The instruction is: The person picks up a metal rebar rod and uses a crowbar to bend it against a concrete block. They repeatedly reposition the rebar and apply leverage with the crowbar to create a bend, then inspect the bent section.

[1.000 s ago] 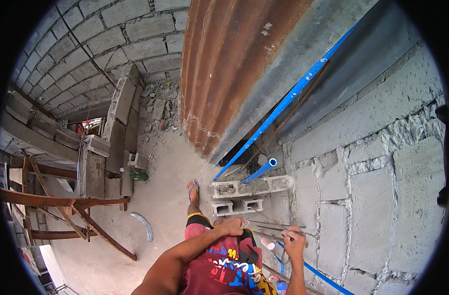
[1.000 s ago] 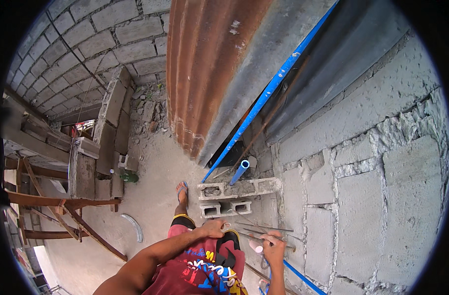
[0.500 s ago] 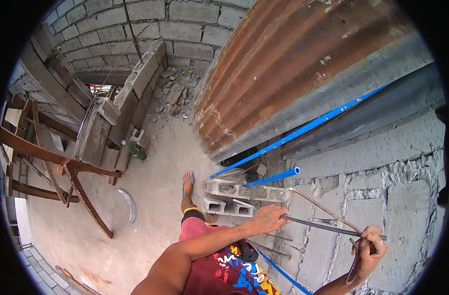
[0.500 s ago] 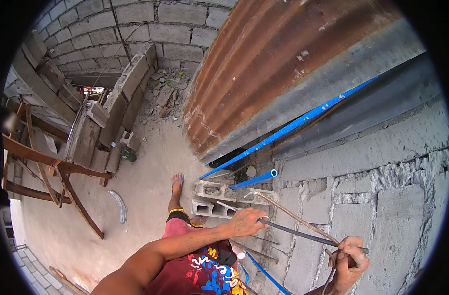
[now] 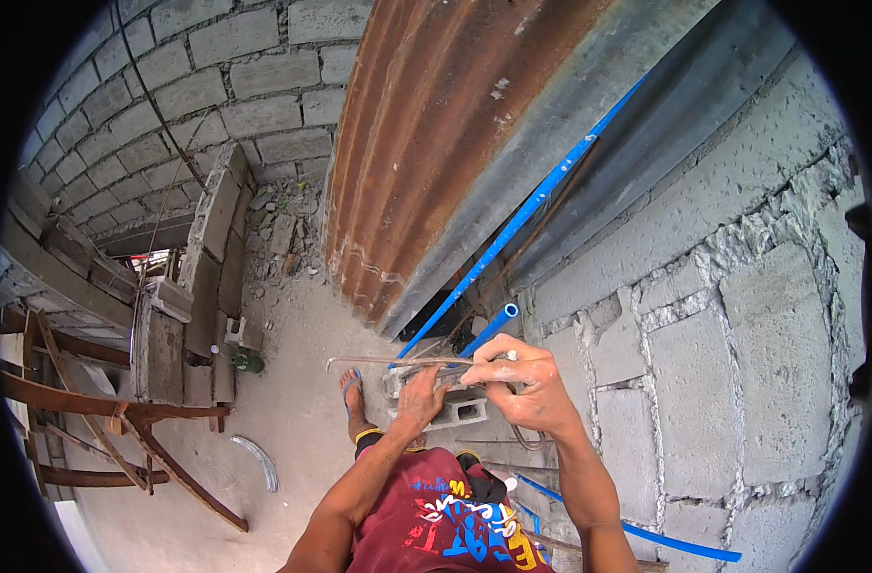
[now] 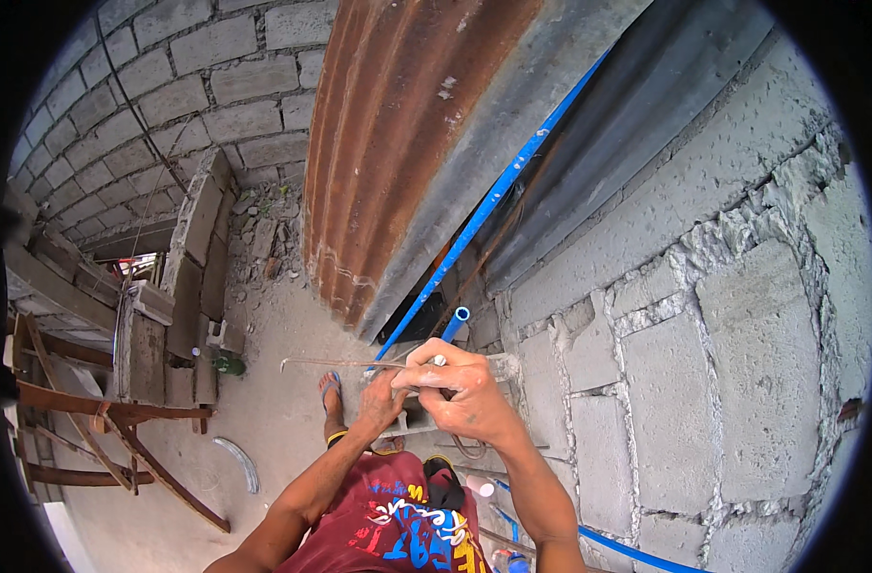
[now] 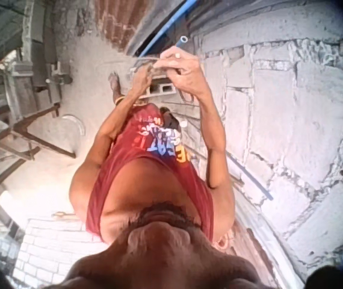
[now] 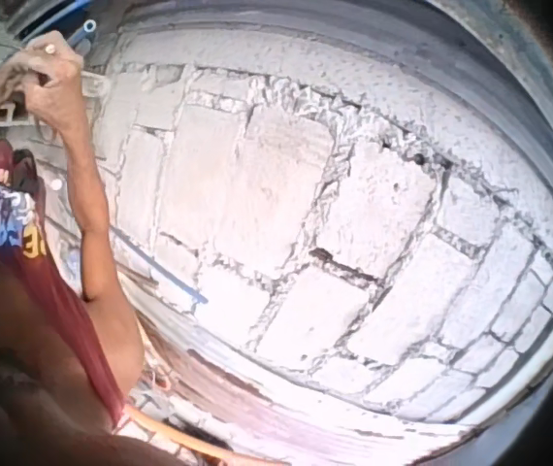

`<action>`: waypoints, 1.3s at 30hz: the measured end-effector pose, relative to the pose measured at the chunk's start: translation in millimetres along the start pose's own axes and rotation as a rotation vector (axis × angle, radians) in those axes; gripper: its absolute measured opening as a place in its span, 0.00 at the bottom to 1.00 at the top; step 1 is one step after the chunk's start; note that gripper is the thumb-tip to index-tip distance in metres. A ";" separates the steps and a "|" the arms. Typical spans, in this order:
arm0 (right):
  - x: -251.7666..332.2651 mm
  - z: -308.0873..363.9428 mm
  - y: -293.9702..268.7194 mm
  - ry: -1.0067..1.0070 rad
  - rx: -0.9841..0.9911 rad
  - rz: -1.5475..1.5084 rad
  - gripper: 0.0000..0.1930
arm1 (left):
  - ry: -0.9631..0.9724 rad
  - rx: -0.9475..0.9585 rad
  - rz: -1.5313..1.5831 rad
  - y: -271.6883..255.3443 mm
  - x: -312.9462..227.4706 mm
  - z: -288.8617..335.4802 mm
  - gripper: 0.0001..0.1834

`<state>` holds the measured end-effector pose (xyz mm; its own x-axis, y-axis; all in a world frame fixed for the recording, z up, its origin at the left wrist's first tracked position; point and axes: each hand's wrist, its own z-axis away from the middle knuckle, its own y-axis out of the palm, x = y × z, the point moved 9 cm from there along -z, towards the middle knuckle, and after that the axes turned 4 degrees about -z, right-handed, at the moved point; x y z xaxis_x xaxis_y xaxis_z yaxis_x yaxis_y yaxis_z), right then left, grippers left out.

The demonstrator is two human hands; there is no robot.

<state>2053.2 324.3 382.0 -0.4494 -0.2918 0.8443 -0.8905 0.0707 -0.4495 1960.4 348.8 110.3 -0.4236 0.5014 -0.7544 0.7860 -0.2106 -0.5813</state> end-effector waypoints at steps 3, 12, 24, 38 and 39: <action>17.0 0.0 5.5 -0.046 0.094 -0.056 0.18 | 0.016 -0.047 0.016 -21.4 -10.1 5.4 0.19; 30.8 -5.9 48.2 -0.124 0.238 -0.018 0.14 | -0.062 0.089 0.102 -45.4 8.7 -8.2 0.16; 44.4 -5.3 25.9 -0.153 0.076 -0.024 0.12 | -0.113 0.388 0.272 -53.8 -25.3 -31.3 0.21; 40.6 -11.2 12.5 -0.178 0.023 -0.056 0.10 | -0.071 0.356 0.713 -101.1 -67.1 -63.9 0.23; 40.7 -10.9 11.0 -0.179 0.034 -0.060 0.09 | -0.207 0.309 1.051 -105.7 -52.8 -64.8 0.22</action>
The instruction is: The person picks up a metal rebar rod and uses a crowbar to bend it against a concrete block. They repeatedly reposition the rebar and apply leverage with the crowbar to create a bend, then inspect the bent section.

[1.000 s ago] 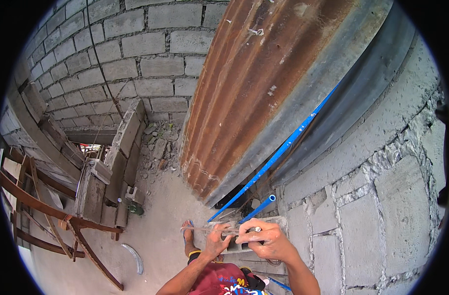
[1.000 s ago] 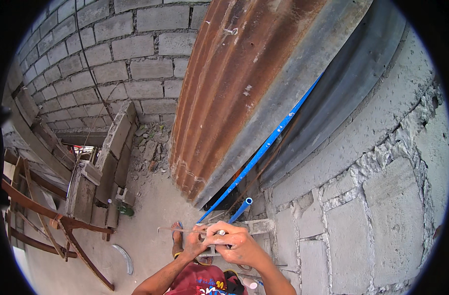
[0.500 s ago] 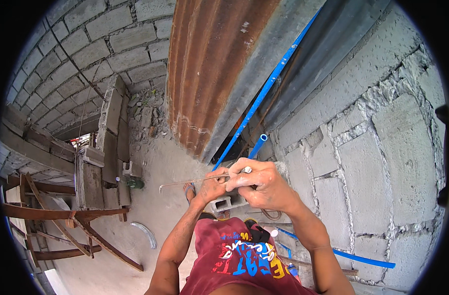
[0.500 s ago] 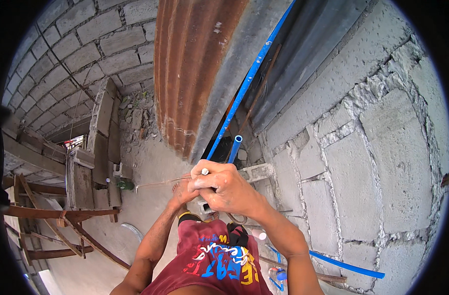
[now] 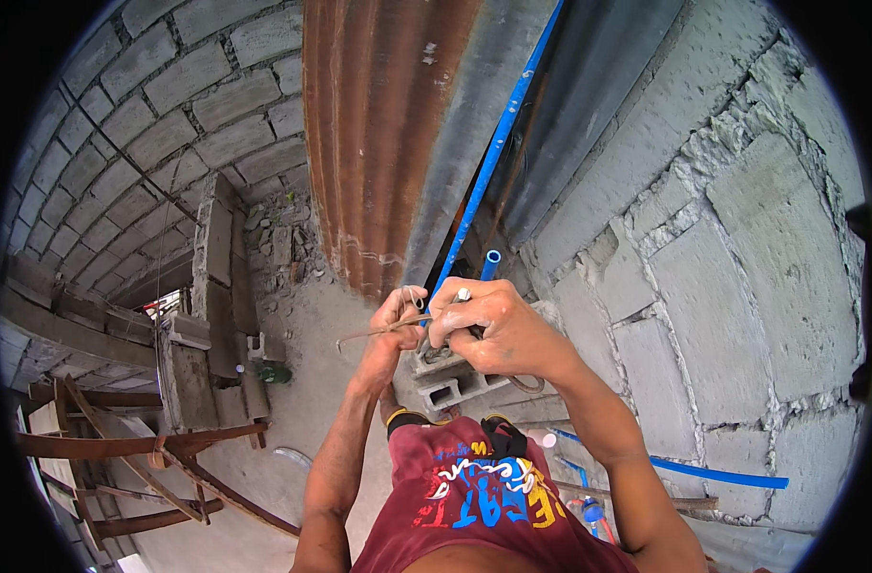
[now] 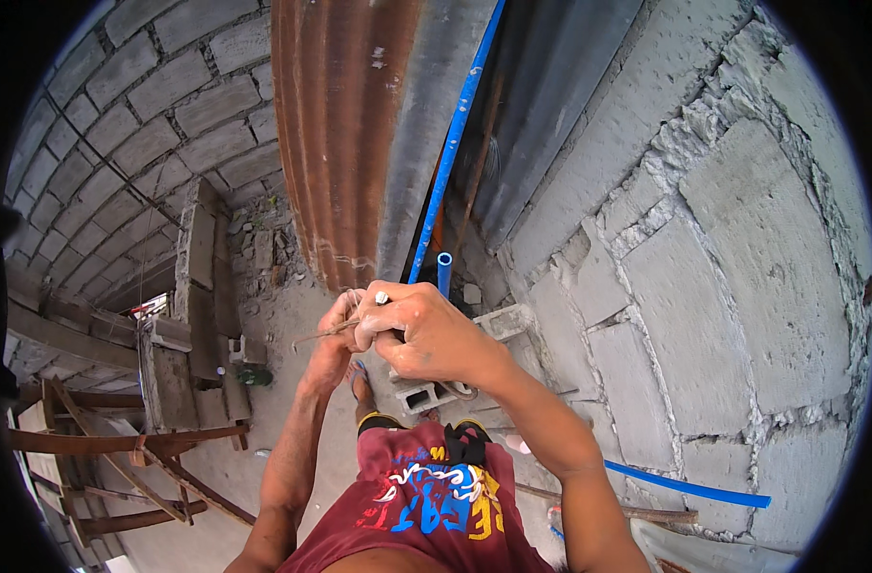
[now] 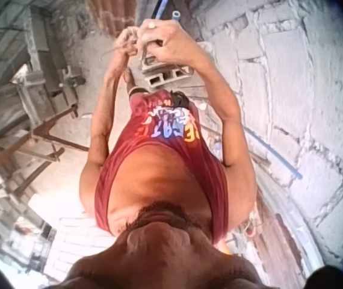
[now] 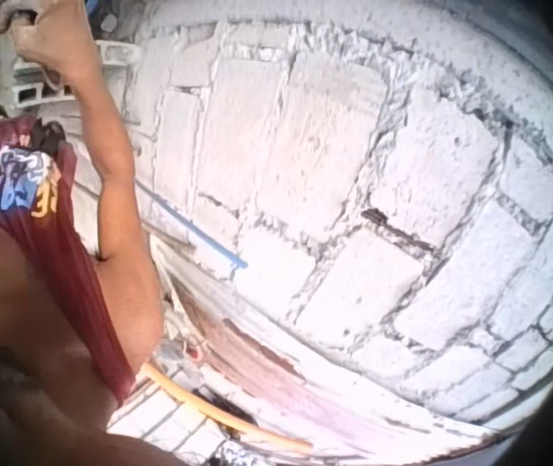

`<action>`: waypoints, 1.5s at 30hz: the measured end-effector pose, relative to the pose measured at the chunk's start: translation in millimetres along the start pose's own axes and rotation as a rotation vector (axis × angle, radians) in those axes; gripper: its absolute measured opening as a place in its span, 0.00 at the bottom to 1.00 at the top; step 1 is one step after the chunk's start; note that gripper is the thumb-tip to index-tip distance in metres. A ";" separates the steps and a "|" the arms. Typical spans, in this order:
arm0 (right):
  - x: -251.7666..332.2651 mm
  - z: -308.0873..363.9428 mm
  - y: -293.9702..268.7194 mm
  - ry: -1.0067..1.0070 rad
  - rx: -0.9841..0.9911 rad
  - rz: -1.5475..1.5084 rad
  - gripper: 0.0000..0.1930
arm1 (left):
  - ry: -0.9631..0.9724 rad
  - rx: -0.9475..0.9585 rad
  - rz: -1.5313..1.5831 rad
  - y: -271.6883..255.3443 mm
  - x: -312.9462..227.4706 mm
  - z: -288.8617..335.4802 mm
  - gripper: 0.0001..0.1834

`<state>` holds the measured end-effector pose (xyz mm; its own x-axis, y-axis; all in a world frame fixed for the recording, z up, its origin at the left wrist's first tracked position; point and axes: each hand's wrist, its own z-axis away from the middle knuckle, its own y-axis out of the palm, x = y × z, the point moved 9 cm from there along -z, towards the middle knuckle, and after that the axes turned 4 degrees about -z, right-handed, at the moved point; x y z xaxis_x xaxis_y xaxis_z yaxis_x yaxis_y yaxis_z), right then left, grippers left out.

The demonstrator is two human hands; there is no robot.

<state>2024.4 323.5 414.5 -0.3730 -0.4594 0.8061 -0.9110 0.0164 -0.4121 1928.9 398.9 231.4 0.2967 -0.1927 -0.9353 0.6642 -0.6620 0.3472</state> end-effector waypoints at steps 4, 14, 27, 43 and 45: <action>-2.8 -7.9 -7.4 0.023 -0.010 -0.003 0.09 | -0.103 -0.393 -0.198 -60.1 29.6 14.6 0.19; -6.8 -27.1 14.4 -0.083 0.090 -0.036 0.06 | -0.079 0.069 -0.760 -33.3 102.6 -19.2 0.28; 9.6 2.2 -40.8 -0.046 -0.102 -0.011 0.24 | 0.161 0.013 -1.111 -7.0 109.7 -16.8 0.13; -138.5 301.7 22.4 0.907 -0.711 -1.261 0.23 | 0.103 -0.061 -1.238 0.1 114.0 -13.8 0.06; -145.0 323.0 26.9 1.093 -0.698 -1.134 0.23 | 0.065 -0.072 -1.199 0.1 115.0 -13.2 0.08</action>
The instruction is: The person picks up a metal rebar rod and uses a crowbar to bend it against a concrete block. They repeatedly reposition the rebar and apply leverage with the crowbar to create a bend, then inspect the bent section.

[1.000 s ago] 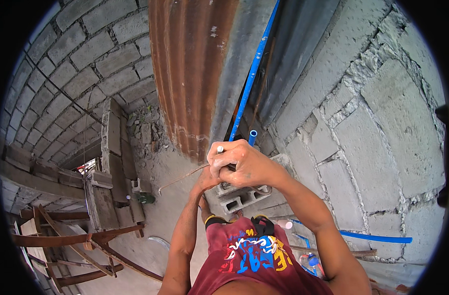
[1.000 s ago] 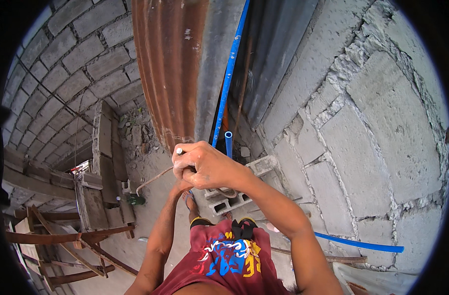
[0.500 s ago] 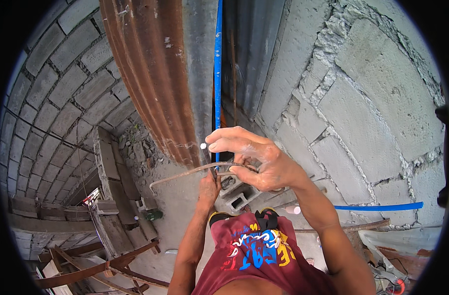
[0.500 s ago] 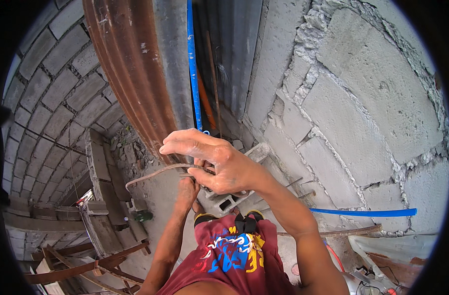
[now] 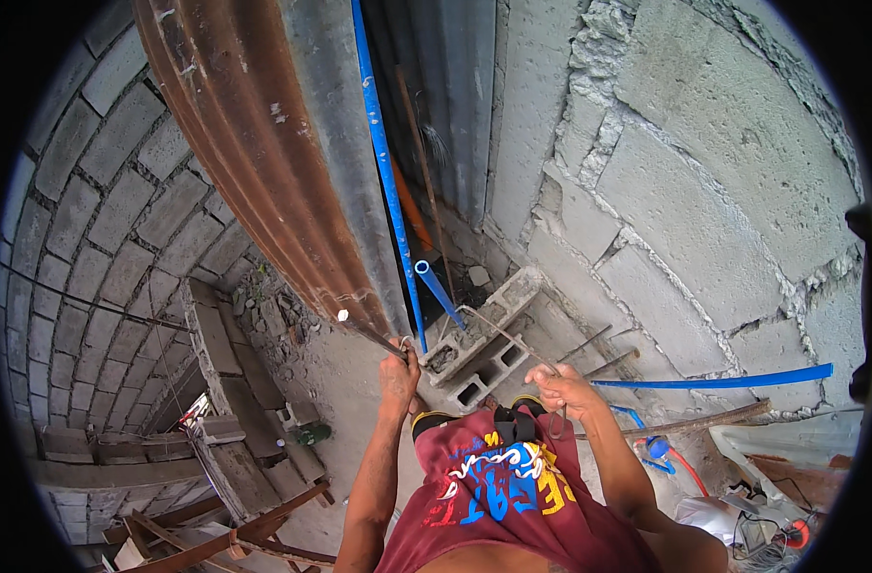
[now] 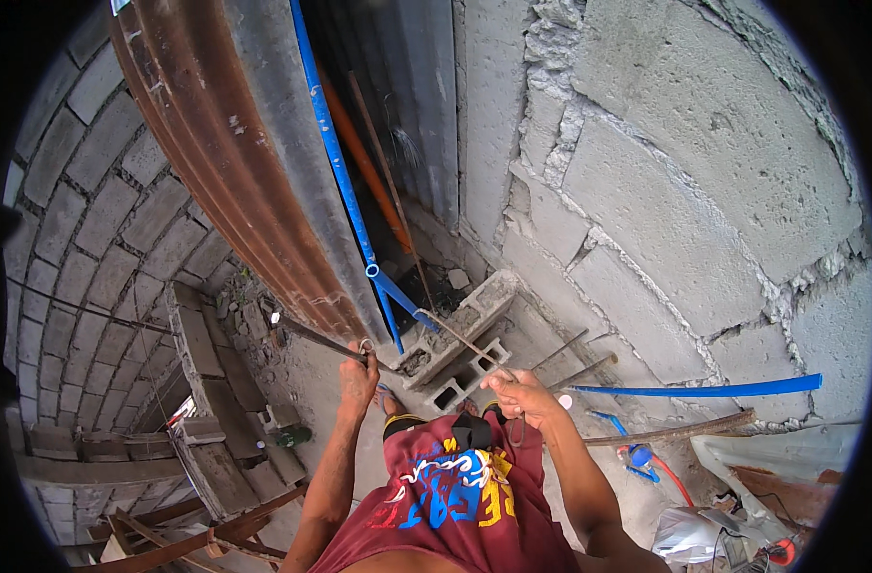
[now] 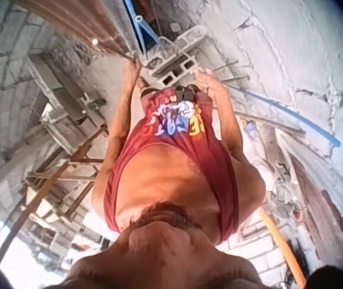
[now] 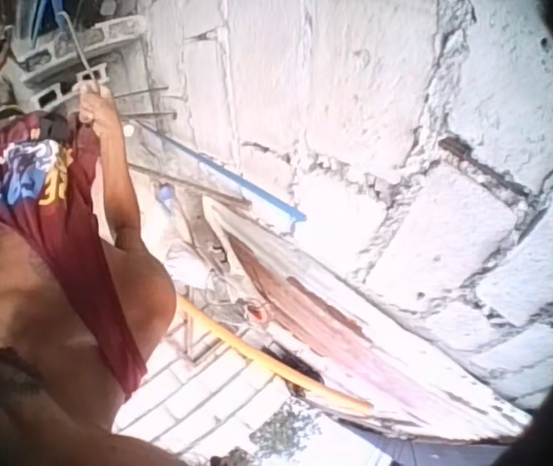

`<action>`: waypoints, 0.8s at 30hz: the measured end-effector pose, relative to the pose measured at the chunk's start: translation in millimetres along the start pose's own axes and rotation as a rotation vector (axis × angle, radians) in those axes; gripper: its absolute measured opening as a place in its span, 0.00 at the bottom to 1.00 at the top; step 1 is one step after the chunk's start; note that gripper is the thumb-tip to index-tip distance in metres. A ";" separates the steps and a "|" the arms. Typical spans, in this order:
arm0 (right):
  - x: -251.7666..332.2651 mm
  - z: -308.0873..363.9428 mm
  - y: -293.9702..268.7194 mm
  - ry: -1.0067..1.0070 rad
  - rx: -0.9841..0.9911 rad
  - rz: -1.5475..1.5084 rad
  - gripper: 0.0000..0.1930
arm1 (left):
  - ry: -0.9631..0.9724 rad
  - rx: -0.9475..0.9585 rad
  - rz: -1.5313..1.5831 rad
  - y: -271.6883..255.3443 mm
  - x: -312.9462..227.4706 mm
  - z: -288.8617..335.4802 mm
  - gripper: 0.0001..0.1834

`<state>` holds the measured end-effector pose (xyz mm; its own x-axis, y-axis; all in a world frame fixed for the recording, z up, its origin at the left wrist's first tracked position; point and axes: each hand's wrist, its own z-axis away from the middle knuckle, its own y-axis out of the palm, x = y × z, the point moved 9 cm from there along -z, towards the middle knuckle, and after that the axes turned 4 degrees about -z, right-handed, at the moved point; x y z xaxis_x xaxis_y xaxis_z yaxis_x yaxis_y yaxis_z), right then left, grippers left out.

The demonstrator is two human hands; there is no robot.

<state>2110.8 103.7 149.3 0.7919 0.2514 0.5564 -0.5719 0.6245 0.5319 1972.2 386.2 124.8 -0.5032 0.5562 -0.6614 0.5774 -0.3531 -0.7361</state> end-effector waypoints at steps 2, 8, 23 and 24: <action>29.4 11.6 14.3 -0.213 0.178 0.013 0.22 | -0.051 -0.008 0.066 -3.0 0.7 0.4 0.09; 36.5 25.3 44.5 -0.413 0.359 0.407 0.14 | -0.039 0.080 0.000 -14.3 -11.1 -2.5 0.13; 118.4 -29.0 223.7 -1.214 0.173 0.718 0.17 | 0.075 0.225 -0.222 -63.7 -66.3 -21.5 0.15; 120.5 -32.6 238.4 -1.168 0.236 0.665 0.17 | 0.114 0.158 -0.174 -74.3 -77.7 -22.1 0.15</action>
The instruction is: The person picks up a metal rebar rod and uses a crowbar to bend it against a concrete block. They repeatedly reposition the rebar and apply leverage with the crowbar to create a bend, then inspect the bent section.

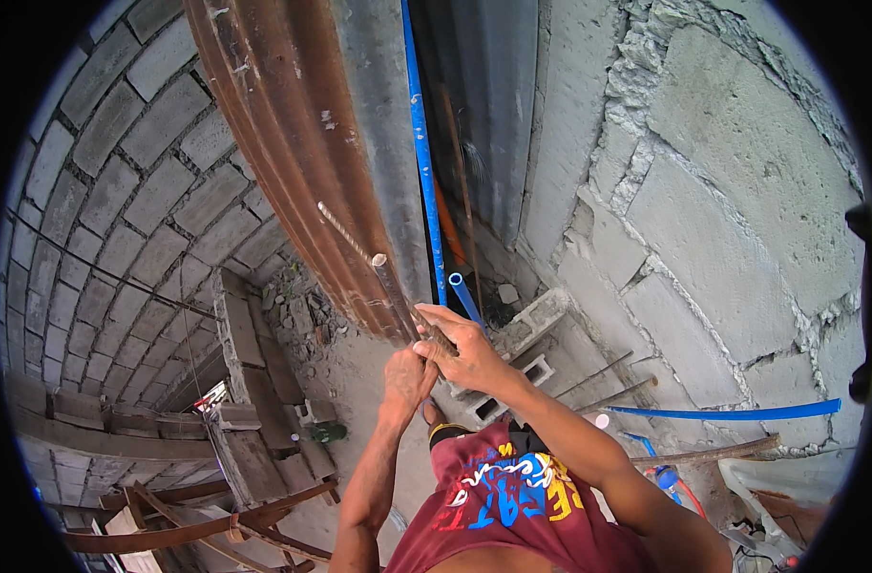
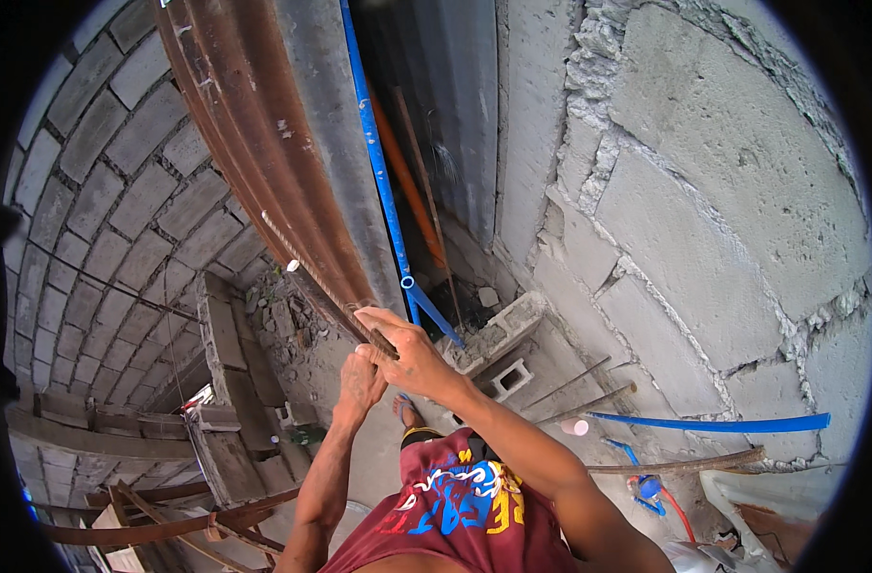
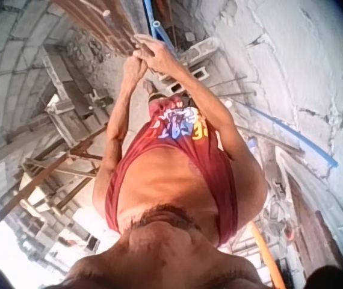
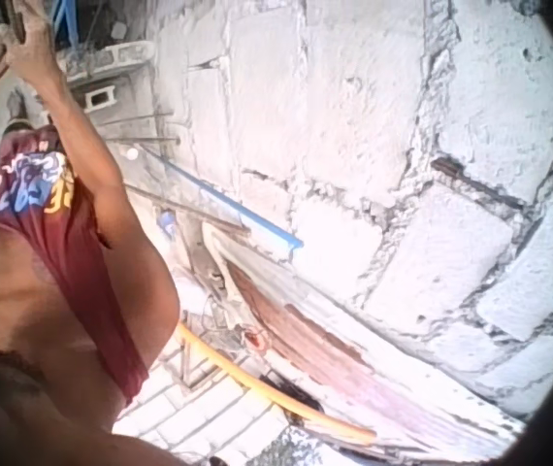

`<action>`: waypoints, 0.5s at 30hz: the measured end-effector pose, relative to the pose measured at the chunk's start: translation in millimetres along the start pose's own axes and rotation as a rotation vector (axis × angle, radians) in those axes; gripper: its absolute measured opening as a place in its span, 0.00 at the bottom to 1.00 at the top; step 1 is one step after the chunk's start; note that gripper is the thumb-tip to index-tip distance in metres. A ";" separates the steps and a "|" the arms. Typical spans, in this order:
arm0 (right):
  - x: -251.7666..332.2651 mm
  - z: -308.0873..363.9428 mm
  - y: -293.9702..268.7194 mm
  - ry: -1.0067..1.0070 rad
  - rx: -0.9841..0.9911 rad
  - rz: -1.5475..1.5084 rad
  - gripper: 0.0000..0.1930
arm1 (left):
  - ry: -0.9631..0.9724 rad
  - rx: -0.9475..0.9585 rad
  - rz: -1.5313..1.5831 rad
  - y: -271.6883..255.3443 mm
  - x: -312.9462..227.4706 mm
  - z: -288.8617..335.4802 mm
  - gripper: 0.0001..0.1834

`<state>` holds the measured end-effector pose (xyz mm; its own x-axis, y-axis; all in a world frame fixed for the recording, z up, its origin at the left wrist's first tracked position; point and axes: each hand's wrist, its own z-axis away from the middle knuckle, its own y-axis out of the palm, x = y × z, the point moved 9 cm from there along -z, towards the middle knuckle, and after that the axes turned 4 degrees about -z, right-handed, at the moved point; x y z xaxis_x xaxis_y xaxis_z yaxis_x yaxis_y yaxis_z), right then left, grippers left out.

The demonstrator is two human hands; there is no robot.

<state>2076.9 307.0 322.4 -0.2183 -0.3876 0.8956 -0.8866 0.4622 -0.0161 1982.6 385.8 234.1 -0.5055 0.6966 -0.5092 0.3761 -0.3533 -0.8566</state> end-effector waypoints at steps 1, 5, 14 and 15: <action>2.8 -9.0 10.1 0.028 0.032 -0.082 0.16 | 0.045 -0.026 0.016 -9.3 -8.2 -2.3 0.15; 21.7 -33.9 29.3 0.101 0.184 -0.119 0.14 | 0.084 -0.066 0.072 -39.0 -15.4 -9.3 0.16; 55.2 -58.8 30.6 0.098 0.154 -0.091 0.08 | -0.031 0.021 0.454 -29.1 12.7 -2.4 0.18; 54.1 -58.1 31.2 0.117 0.176 -0.109 0.07 | -0.010 0.004 0.530 -28.9 9.7 -4.3 0.18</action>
<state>2061.0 346.8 396.2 -0.0777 -0.3273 0.9417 -0.9621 0.2723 0.0153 1970.1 405.5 254.2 -0.2545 0.4158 -0.8731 0.5794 -0.6573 -0.4819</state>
